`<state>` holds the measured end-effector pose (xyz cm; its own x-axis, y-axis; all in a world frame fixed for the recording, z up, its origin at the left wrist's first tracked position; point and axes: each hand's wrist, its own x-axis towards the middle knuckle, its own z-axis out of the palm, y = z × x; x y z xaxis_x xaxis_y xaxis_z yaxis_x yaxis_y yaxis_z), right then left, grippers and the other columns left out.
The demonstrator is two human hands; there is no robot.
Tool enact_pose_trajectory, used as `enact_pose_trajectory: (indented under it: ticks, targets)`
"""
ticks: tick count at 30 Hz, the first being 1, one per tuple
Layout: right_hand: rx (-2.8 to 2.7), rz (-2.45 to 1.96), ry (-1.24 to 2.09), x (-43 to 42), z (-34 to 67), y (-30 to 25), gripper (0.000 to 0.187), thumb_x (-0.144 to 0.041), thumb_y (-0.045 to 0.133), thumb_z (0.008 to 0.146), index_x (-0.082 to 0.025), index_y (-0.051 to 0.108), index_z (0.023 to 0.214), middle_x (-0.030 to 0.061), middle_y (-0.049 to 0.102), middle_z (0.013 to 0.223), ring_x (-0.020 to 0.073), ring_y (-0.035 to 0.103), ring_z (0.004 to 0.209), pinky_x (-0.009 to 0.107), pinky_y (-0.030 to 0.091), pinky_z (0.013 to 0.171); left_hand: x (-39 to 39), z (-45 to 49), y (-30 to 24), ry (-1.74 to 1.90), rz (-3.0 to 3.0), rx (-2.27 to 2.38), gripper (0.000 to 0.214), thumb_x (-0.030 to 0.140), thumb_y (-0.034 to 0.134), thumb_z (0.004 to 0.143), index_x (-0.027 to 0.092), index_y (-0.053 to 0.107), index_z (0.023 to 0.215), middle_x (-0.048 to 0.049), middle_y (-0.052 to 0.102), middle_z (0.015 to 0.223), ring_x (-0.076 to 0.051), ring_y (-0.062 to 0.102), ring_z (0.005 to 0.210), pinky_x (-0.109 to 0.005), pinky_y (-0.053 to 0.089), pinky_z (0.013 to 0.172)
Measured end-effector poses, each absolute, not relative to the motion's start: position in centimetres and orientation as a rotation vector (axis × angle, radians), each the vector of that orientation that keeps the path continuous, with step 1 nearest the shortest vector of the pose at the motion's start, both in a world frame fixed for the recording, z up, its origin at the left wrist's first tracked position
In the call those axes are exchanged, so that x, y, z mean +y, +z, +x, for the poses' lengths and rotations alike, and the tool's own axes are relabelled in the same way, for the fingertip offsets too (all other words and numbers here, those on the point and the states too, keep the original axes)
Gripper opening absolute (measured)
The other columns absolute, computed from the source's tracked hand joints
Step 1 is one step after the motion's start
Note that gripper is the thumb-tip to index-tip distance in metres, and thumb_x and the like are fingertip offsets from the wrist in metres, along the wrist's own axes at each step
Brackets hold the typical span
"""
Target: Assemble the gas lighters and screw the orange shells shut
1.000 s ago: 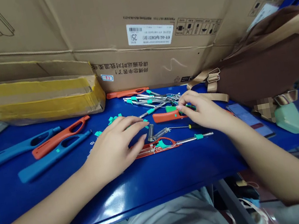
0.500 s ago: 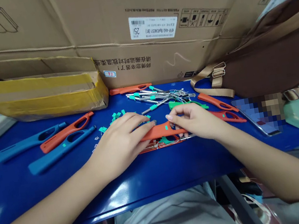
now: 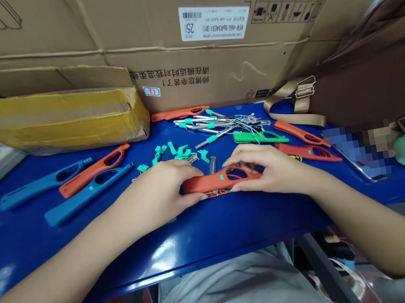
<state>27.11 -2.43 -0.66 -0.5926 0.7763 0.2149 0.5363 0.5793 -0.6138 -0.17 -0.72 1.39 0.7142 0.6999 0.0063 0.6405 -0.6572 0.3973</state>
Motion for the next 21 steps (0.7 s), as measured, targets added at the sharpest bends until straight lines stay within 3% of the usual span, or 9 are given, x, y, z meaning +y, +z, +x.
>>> enact_pose_trajectory:
  ticks: [4, 21]
  targets:
    - [-2.397, -0.991, 0.725, -2.6, 27.4, -1.0, 0.034, -0.033, 0.077, 0.088, -0.022, 0.068, 0.119, 0.0056, 0.064, 0.112, 0.0174, 0.063, 0.101, 0.03, 0.05, 0.092, -1.0, 0.1, 1.1, 0.162, 2.578, 1.077, 0.019, 0.03, 0.078, 0.085, 0.021, 0.074, 0.101, -0.0024, 0.072, 0.103, -0.024, 0.067, 0.098, -0.036, 0.052, 0.083]
    - [-2.463, -1.027, 0.663, -2.7, 27.0, -1.6, 0.032, -0.028, 0.074, 0.089, -0.022, 0.066, 0.12, 0.0062, 0.062, 0.114, 0.02, 0.06, 0.107, 0.035, 0.048, 0.098, -1.1, 0.0, 0.2, 0.132, 2.621, 1.078, 0.019, 0.033, 0.074, 0.086, 0.024, 0.073, 0.102, -0.0011, 0.071, 0.104, -0.024, 0.068, 0.093, -0.035, 0.053, 0.079]
